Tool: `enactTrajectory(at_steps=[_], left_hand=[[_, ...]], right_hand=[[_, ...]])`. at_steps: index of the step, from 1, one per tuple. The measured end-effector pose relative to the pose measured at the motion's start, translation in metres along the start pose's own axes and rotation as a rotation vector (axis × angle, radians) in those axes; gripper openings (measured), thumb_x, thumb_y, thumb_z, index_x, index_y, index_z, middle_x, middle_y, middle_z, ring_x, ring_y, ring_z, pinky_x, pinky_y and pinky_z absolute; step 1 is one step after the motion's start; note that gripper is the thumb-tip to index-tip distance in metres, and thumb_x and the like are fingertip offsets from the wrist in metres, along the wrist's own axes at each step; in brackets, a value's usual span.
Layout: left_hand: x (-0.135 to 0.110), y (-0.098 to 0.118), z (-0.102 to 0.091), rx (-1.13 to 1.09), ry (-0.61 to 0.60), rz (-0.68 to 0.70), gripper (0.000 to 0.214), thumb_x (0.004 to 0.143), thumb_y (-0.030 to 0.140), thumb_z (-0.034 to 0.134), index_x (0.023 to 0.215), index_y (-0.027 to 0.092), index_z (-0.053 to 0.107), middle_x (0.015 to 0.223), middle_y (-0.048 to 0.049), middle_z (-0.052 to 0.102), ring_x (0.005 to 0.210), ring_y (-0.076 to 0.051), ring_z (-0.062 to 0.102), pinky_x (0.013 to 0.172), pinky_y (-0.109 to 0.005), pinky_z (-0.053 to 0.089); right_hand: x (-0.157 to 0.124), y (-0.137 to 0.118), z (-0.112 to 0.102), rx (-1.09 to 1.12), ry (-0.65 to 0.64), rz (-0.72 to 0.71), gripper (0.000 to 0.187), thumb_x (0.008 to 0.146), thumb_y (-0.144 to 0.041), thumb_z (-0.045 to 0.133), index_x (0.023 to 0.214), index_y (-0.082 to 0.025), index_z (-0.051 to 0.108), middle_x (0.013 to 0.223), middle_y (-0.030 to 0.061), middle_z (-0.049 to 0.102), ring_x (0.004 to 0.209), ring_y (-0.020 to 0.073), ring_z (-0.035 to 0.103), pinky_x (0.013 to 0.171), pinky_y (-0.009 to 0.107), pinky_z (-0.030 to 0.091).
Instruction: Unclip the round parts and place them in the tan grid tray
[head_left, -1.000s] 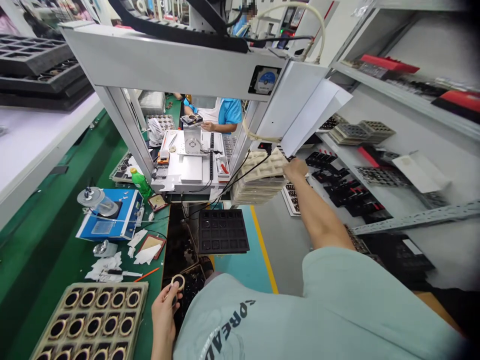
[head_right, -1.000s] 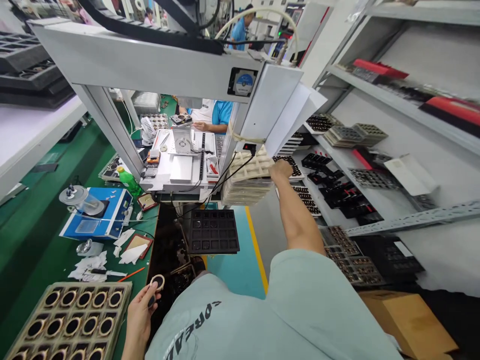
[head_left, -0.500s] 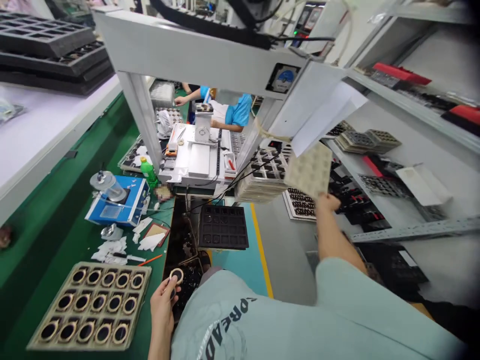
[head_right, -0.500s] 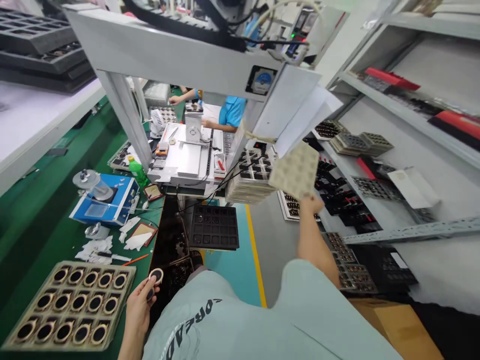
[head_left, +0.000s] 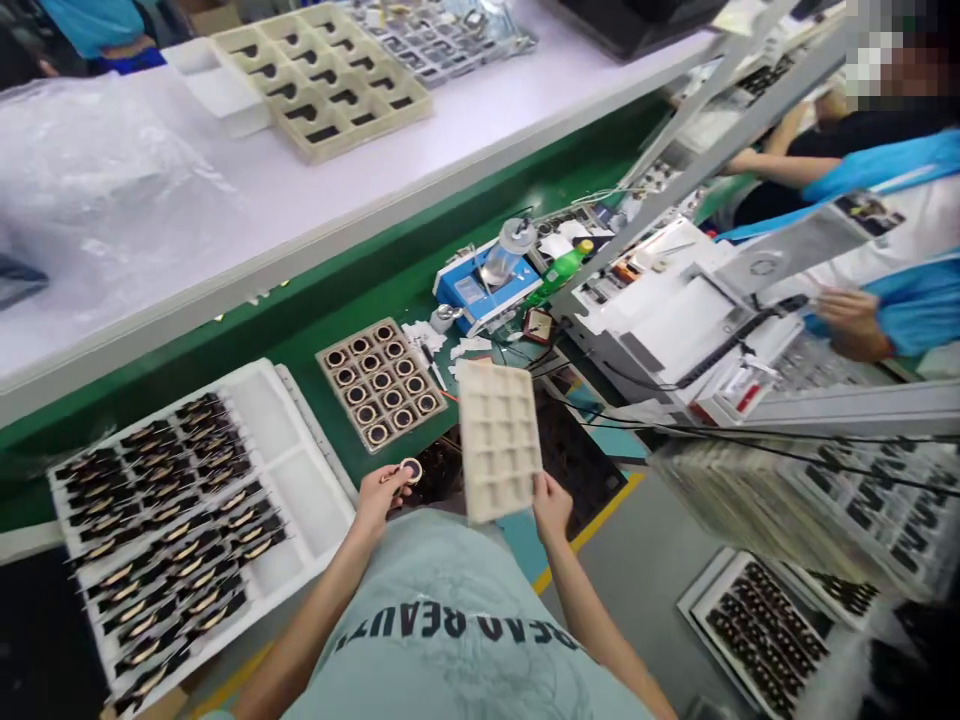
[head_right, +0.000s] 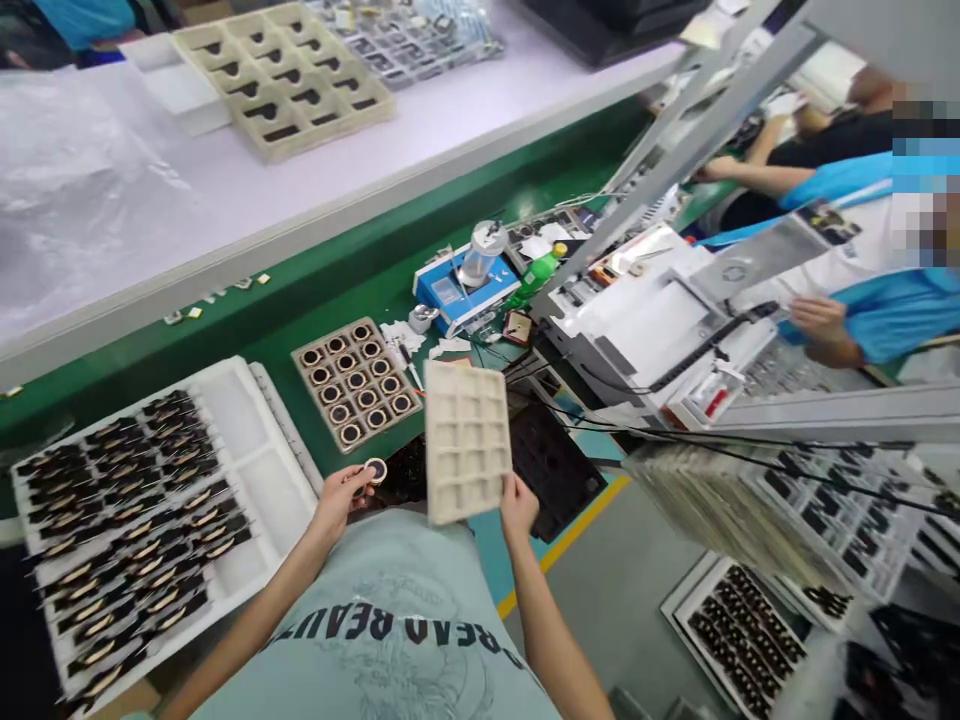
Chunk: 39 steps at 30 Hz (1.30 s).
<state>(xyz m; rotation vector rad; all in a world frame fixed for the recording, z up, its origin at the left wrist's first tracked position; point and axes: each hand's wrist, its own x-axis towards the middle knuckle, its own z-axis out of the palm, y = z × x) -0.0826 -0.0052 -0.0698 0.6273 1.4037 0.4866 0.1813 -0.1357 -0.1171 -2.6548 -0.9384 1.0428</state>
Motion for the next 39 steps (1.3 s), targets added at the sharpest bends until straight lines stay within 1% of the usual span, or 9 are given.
enactTrajectory(at_steps=[5,11,19,23,26,29,31,35,39], left_hand=[[-0.019,-0.019,-0.044,-0.204,0.256,0.054,0.054,0.049,0.050,0.088,0.083,0.011,0.072,0.072,-0.0057,0.067,0.060,-0.012,0.058,0.049,-0.020,0.039],[-0.039,-0.035,-0.069,-0.330,0.334,0.105,0.052,0.053,0.052,0.086,0.083,0.012,0.072,0.073,-0.0059,0.067,0.061,-0.012,0.059,0.051,-0.021,0.039],[-0.035,-0.030,-0.069,-0.334,0.265,0.155,0.048,0.054,0.049,0.087,0.082,0.012,0.072,0.073,-0.0069,0.068,0.062,-0.013,0.059,0.051,-0.021,0.038],[-0.019,-0.013,-0.064,-0.261,0.174,0.150,0.048,0.055,0.049,0.086,0.083,0.013,0.073,0.075,-0.0077,0.070,0.062,-0.012,0.059,0.051,-0.020,0.038],[-0.009,0.002,-0.058,-0.214,0.099,0.140,0.045,0.055,0.049,0.087,0.080,0.013,0.072,0.072,-0.0068,0.069,0.062,-0.012,0.059,0.052,-0.019,0.038],[-0.001,0.010,-0.049,-0.173,0.021,0.145,0.044,0.057,0.048,0.087,0.080,0.013,0.073,0.072,-0.0065,0.069,0.061,-0.012,0.059,0.051,-0.019,0.037],[0.001,0.012,-0.040,-0.162,-0.023,0.152,0.045,0.057,0.048,0.087,0.082,0.013,0.074,0.072,-0.0062,0.068,0.061,-0.012,0.058,0.051,-0.019,0.038],[0.007,0.008,-0.022,-0.149,-0.099,0.136,0.049,0.058,0.049,0.087,0.088,0.013,0.075,0.072,-0.0054,0.067,0.063,-0.012,0.059,0.051,-0.019,0.040],[0.013,-0.001,-0.013,-0.207,-0.154,0.076,0.047,0.062,0.051,0.084,0.090,0.014,0.073,0.080,-0.0073,0.069,0.065,-0.013,0.062,0.052,-0.020,0.045]], right_hand=[[0.078,-0.106,0.014,-0.067,0.217,-0.248,0.050,0.098,-0.036,0.031,0.109,-0.017,0.075,0.103,0.0136,0.076,0.096,0.0294,0.069,0.082,0.032,0.049],[0.091,-0.194,0.057,-0.275,0.163,-0.303,0.043,0.101,-0.030,0.033,0.112,-0.016,0.072,0.106,0.0149,0.073,0.094,0.0244,0.066,0.079,0.028,0.044],[0.087,-0.194,0.068,-0.309,0.171,-0.263,0.040,0.100,-0.029,0.036,0.106,-0.013,0.073,0.104,0.0197,0.072,0.095,0.0277,0.067,0.084,0.034,0.047],[0.077,-0.198,0.059,-0.197,0.153,-0.345,0.039,0.098,-0.025,0.041,0.122,-0.007,0.066,0.117,0.0226,0.068,0.109,0.0310,0.063,0.094,0.039,0.047],[0.053,-0.196,0.048,-0.056,0.067,-0.597,0.049,0.092,-0.029,0.055,0.139,-0.013,0.056,0.136,0.0182,0.059,0.119,0.0277,0.058,0.099,0.037,0.047],[0.017,-0.188,0.040,0.170,-0.248,-1.006,0.060,0.083,-0.036,0.069,0.140,-0.023,0.057,0.143,0.0140,0.054,0.117,0.0257,0.061,0.091,0.036,0.053],[-0.003,-0.184,0.037,0.265,-0.354,-1.133,0.054,0.081,-0.037,0.071,0.134,-0.026,0.064,0.137,0.0116,0.060,0.117,0.0265,0.062,0.091,0.037,0.054],[-0.013,-0.175,0.033,0.298,-0.285,-1.100,0.038,0.084,-0.031,0.065,0.120,-0.024,0.072,0.118,0.0090,0.070,0.111,0.0259,0.066,0.093,0.037,0.053],[0.013,-0.168,0.025,0.113,-0.136,-0.989,0.037,0.085,-0.029,0.062,0.121,-0.023,0.070,0.120,0.0085,0.070,0.108,0.0248,0.066,0.089,0.034,0.054]])
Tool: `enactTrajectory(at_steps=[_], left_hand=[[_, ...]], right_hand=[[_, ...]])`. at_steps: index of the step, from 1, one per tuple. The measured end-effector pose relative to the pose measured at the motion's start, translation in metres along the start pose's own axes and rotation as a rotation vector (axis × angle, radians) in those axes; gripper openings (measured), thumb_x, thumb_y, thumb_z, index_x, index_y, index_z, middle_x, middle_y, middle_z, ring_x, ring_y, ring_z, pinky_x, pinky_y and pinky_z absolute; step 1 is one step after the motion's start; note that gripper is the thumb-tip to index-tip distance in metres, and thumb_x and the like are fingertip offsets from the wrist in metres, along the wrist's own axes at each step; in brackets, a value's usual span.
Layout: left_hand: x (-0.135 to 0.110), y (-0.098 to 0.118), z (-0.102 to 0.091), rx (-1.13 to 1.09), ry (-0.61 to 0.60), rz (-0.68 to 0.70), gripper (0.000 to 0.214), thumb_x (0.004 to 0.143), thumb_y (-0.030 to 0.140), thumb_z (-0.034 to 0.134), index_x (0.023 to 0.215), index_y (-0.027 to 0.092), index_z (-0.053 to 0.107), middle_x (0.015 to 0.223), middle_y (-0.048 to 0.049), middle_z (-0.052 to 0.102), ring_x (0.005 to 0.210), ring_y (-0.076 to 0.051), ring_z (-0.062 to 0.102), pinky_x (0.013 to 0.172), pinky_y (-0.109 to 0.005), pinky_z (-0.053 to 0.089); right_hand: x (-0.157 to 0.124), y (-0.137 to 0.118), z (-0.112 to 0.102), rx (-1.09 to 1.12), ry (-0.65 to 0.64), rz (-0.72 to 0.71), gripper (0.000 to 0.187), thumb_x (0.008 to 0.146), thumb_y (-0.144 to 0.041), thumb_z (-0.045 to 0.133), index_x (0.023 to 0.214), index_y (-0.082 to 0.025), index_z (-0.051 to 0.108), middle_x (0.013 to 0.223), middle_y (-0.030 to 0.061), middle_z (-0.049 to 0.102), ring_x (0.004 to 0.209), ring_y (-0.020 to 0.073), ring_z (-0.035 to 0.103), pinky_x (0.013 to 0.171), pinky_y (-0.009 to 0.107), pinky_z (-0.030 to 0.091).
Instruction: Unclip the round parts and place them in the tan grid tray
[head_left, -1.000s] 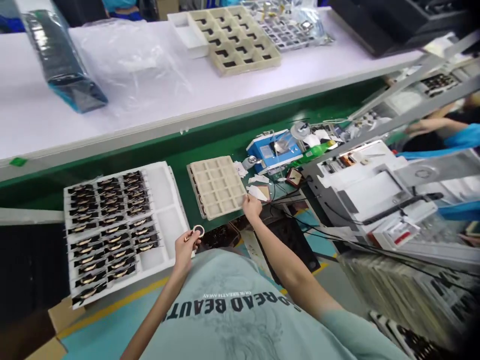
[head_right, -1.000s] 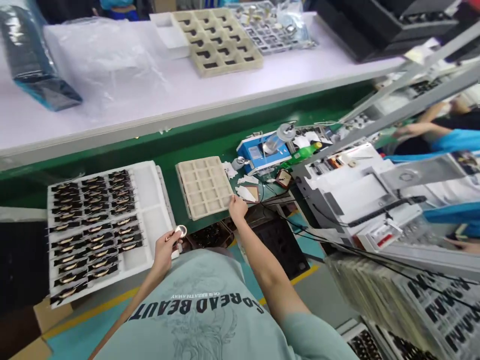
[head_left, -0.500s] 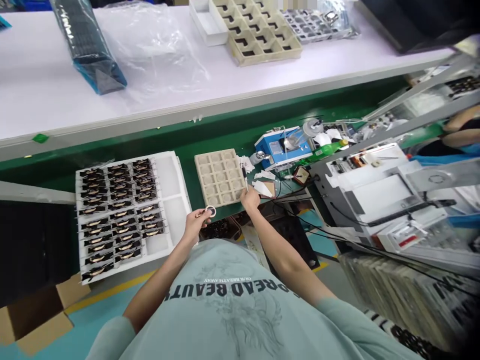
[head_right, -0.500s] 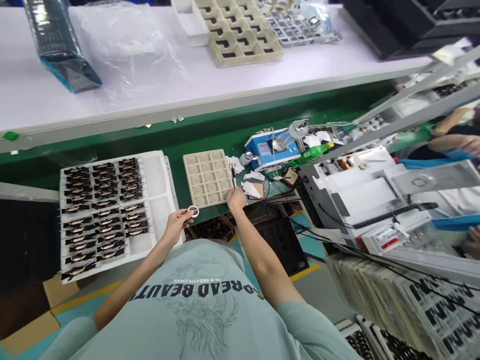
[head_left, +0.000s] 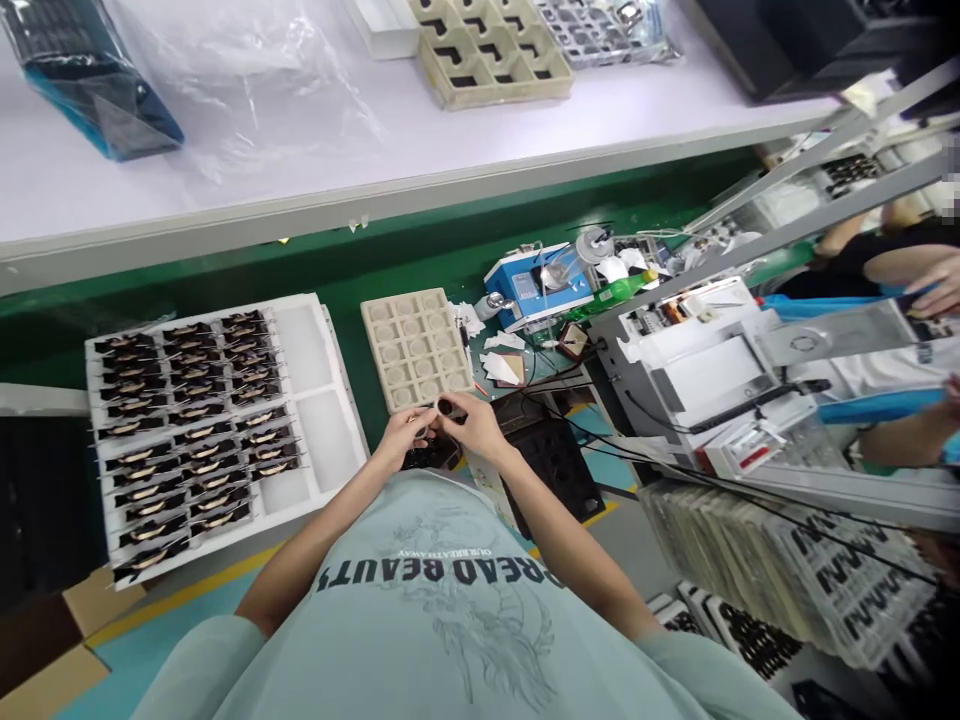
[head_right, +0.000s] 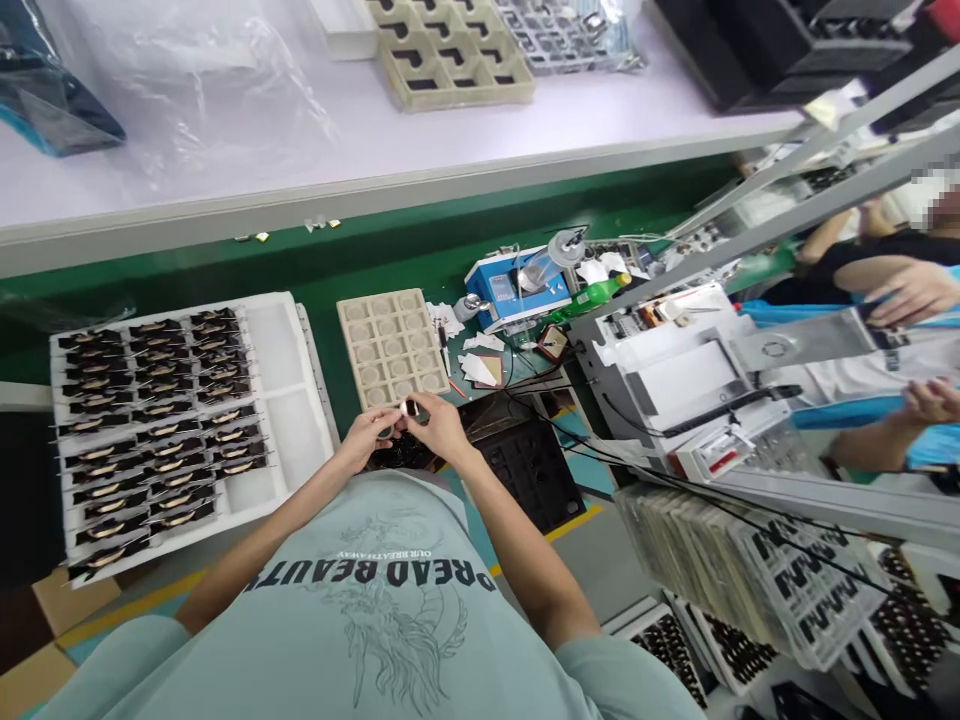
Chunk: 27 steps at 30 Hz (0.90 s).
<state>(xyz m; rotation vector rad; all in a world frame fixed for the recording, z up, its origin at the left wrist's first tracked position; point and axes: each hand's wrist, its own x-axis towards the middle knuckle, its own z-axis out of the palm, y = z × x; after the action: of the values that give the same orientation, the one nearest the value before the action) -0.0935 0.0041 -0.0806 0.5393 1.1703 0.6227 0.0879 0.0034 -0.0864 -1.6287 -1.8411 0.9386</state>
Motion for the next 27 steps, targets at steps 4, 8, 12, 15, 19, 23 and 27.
enactTrajectory(at_steps=[4,8,12,15,19,23,27], left_hand=[[-0.002,-0.010,-0.008,-0.065,0.090,-0.051,0.037,0.067,0.042,0.083,0.086,0.015,0.066,0.089,-0.0083,0.069,0.068,-0.014,0.064,0.054,-0.022,0.048],[-0.010,-0.017,-0.020,-0.097,0.144,-0.048,0.031,0.067,0.030,0.082,0.086,0.016,0.062,0.083,-0.0055,0.064,0.068,-0.014,0.064,0.057,-0.023,0.048],[-0.015,-0.022,-0.029,-0.133,0.159,-0.036,0.027,0.070,0.028,0.078,0.087,0.017,0.061,0.081,-0.0042,0.062,0.067,-0.014,0.063,0.058,-0.024,0.047],[-0.018,-0.023,-0.035,-0.158,0.172,-0.019,0.025,0.072,0.028,0.076,0.088,0.017,0.060,0.082,-0.0038,0.061,0.068,-0.014,0.063,0.058,-0.023,0.047],[-0.020,-0.023,-0.043,-0.178,0.179,-0.007,0.024,0.073,0.026,0.075,0.088,0.017,0.060,0.082,-0.0029,0.060,0.070,-0.013,0.063,0.059,-0.022,0.048],[-0.020,-0.022,-0.047,-0.215,0.170,-0.004,0.020,0.073,0.022,0.073,0.088,0.017,0.060,0.086,-0.0032,0.060,0.076,-0.015,0.065,0.066,-0.025,0.052],[-0.014,-0.022,-0.046,-0.349,0.166,0.010,0.016,0.072,0.020,0.072,0.082,0.016,0.060,0.090,-0.0032,0.059,0.085,-0.018,0.068,0.083,-0.034,0.054]], right_hand=[[0.030,0.030,-0.019,-0.460,-0.078,0.166,0.034,0.086,-0.023,0.061,0.118,-0.017,0.070,0.120,0.0134,0.069,0.111,0.0285,0.062,0.096,0.035,0.048],[0.065,0.045,-0.025,-0.797,-0.293,0.235,0.029,0.088,-0.024,0.058,0.110,-0.012,0.072,0.113,0.0178,0.070,0.107,0.0304,0.062,0.091,0.034,0.047],[0.084,0.048,-0.014,-0.960,-0.437,0.252,0.027,0.088,-0.023,0.058,0.104,-0.007,0.074,0.108,0.0221,0.071,0.109,0.0315,0.061,0.091,0.035,0.045],[0.087,0.049,-0.001,-0.993,-0.459,0.236,0.027,0.087,-0.020,0.058,0.102,-0.005,0.074,0.106,0.0242,0.071,0.107,0.0309,0.063,0.091,0.033,0.045],[0.083,0.055,0.013,-0.922,-0.404,0.281,0.027,0.089,-0.025,0.058,0.098,-0.006,0.075,0.101,0.0227,0.072,0.099,0.0285,0.066,0.085,0.030,0.046],[0.068,0.064,0.022,-0.754,-0.236,0.360,0.031,0.093,-0.034,0.055,0.101,-0.011,0.075,0.098,0.0165,0.074,0.093,0.0251,0.068,0.080,0.027,0.046],[0.050,0.067,0.027,-0.557,-0.034,0.414,0.033,0.094,-0.030,0.052,0.113,-0.012,0.072,0.104,0.0149,0.074,0.096,0.0247,0.068,0.086,0.028,0.047]])
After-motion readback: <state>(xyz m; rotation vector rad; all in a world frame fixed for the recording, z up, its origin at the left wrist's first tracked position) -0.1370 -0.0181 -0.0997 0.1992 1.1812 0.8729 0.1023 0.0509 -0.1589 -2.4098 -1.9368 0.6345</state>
